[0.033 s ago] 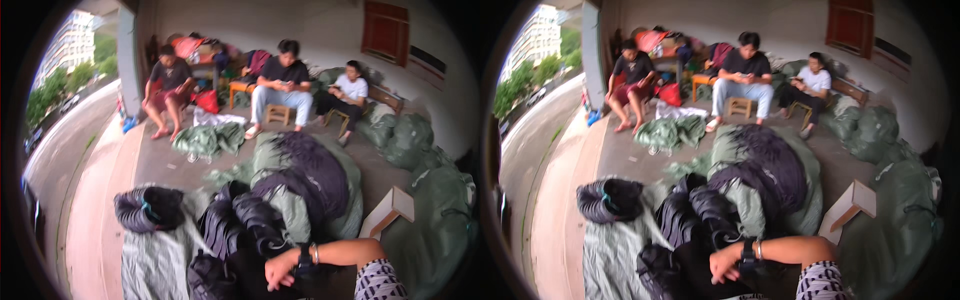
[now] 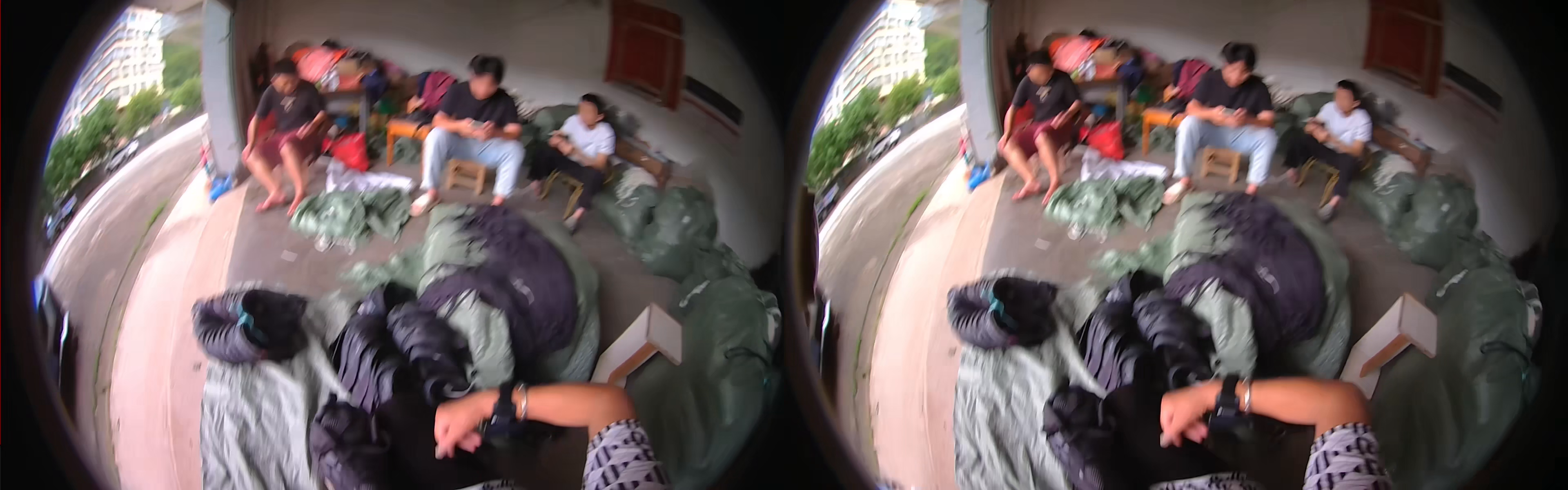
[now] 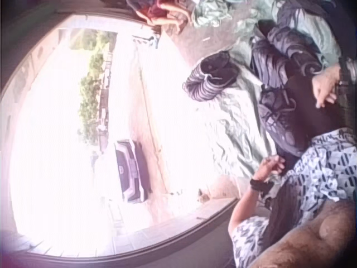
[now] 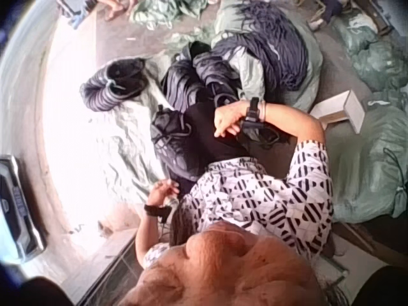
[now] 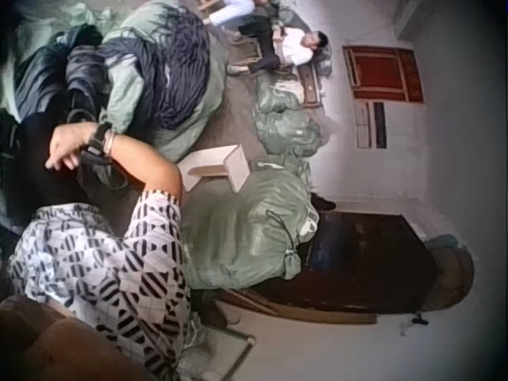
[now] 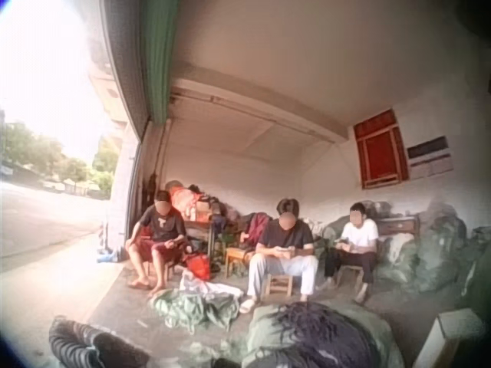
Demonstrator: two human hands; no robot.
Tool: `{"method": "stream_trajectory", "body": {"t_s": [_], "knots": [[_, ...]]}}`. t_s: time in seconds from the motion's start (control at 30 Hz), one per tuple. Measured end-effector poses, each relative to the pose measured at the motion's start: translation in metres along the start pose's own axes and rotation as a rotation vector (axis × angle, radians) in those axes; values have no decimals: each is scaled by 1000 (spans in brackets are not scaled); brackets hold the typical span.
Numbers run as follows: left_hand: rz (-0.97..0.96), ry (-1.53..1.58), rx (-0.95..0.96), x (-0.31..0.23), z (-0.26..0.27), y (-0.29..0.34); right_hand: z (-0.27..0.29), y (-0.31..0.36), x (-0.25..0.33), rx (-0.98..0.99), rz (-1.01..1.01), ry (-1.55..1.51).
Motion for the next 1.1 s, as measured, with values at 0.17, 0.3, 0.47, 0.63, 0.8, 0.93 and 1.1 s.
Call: {"method": "stream_trajectory", "body": {"t_s": [0.17,0.3,0.47,0.63,0.8,0.93,1.1], "knots": [[-225,64,-143,-11,-1,4,84,-13,20,-674,115,-25],[-267,61,-254,-21,-12,14,99,-40,64,-903,428,161],[-418,19,-313,-34,-36,7,88,-87,93,-523,461,189],[-576,-16,-416,-34,-49,12,88,-104,98,-512,518,97],[-462,187,-494,-30,-39,20,89,-115,100,-625,514,130],[-468,118,-515,-34,-37,28,81,-137,95,-429,256,80],[-410,92,-489,-30,-30,31,73,-128,121,-587,609,372]]}}
Point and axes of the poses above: each hand's wrist, its own y-axis away from the middle knuckle, its own z-axis out of the back of the hand, x = y × z, the point moved 7 cm from there along -y, towards the middle knuckle, and after that the axes turned 2 degrees about x, right-handed, at the moved point
